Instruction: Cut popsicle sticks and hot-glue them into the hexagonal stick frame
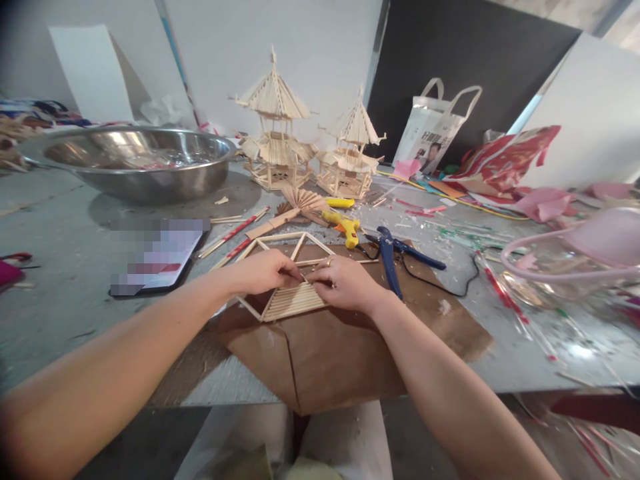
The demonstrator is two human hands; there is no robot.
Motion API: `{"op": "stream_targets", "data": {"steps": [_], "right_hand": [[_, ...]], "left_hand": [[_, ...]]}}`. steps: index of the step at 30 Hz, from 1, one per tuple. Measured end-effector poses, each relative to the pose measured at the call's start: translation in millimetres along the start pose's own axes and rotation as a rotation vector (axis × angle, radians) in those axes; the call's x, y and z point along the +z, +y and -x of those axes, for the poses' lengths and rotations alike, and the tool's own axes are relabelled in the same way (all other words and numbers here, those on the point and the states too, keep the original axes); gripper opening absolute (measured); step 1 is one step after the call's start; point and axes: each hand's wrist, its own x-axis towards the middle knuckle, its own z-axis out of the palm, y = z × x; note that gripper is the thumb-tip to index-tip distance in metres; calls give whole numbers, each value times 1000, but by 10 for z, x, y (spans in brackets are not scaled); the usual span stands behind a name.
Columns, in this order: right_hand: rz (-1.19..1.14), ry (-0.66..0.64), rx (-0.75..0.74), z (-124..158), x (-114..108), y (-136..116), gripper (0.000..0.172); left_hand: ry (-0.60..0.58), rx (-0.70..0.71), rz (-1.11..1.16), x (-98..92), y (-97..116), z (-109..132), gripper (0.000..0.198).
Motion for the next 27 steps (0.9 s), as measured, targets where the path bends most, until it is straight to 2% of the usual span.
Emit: {"op": "stream_targets", "data": {"steps": [27], "right_hand": [[-59, -29, 45, -3, -11, 4, 25]], "left_hand": [[13, -18, -36, 9, -5, 7, 31]]}}
